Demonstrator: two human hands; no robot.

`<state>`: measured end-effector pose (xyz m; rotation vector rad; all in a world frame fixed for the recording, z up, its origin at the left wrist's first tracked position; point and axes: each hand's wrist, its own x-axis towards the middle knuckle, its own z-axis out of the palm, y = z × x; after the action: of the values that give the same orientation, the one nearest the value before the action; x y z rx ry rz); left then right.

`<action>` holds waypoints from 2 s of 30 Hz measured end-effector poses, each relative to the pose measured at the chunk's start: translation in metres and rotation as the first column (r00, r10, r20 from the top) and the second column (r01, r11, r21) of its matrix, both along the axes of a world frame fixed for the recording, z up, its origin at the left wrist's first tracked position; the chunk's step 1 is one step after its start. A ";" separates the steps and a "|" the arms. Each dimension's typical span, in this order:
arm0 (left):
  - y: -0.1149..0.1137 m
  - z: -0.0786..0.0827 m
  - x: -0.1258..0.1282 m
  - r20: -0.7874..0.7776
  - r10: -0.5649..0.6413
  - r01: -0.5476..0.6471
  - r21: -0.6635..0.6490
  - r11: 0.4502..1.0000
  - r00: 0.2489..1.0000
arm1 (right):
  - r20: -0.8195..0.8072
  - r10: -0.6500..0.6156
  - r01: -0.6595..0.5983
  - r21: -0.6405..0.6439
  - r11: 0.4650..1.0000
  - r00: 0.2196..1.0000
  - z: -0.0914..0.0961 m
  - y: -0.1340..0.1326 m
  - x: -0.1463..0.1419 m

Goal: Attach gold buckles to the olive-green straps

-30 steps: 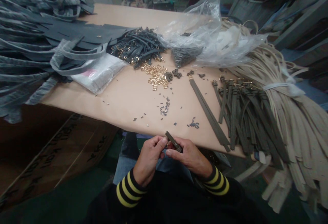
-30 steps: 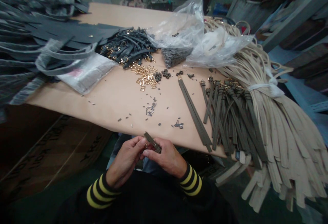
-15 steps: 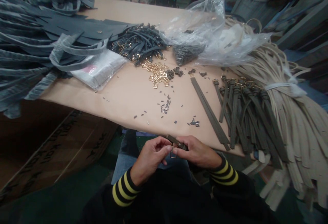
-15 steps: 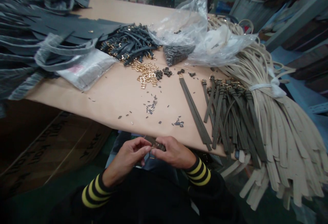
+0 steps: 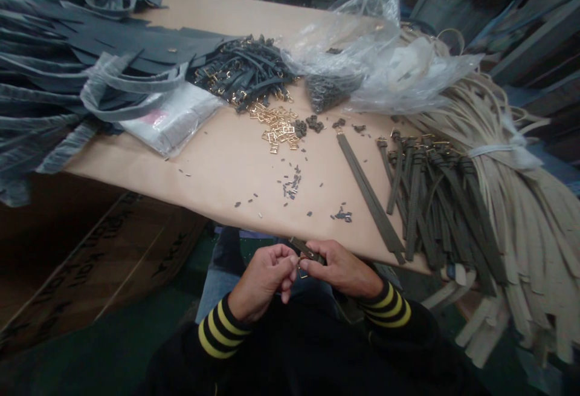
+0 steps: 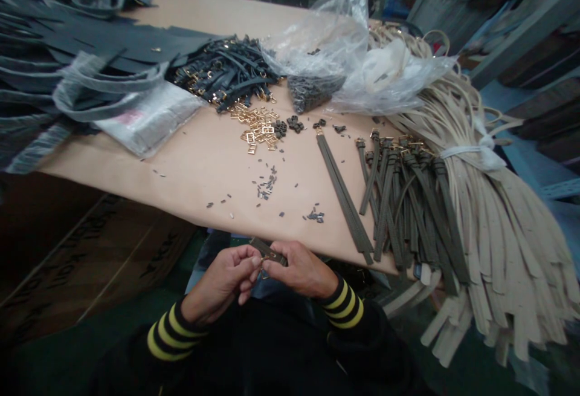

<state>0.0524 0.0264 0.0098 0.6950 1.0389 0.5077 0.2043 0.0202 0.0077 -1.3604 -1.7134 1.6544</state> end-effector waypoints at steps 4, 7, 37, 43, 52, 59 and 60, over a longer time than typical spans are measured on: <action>0.001 0.002 0.000 0.027 0.022 -0.022 -0.027 0.999 0.999 | -0.026 -0.080 0.080 0.002 0.997 0.996 -0.003 -0.003 0.001; 0.003 0.002 -0.002 0.054 0.055 -0.051 -0.065 0.997 0.997 | -0.073 -0.218 0.218 -0.012 0.976 0.973 -0.007 -0.008 0.004; -0.009 -0.007 -0.001 0.193 0.176 -0.110 -0.311 0.944 0.965 | -0.256 -0.247 0.136 -0.386 0.913 0.934 -0.026 -0.027 0.011; -0.013 -0.012 0.005 0.231 0.101 -0.019 -0.334 0.942 0.968 | -0.305 -0.302 0.198 -0.328 0.924 0.903 -0.022 -0.024 0.001; -0.009 -0.009 0.003 0.124 0.065 -0.043 -0.176 0.983 0.990 | -0.218 -0.228 0.246 0.060 0.967 0.949 -0.018 -0.029 -0.003; -0.010 -0.009 0.000 -0.005 0.043 -0.043 0.067 0.997 0.999 | -0.124 -0.193 0.210 0.146 0.967 0.973 -0.017 -0.026 -0.001; -0.010 -0.010 -0.001 -0.030 0.043 -0.040 0.091 0.995 0.999 | -0.115 -0.192 0.208 0.152 0.966 0.975 -0.017 -0.026 -0.001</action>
<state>0.0516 0.0163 -0.0003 0.7645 1.0668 0.5843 0.2031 -0.0054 -0.0094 -1.3039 -1.5611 1.4133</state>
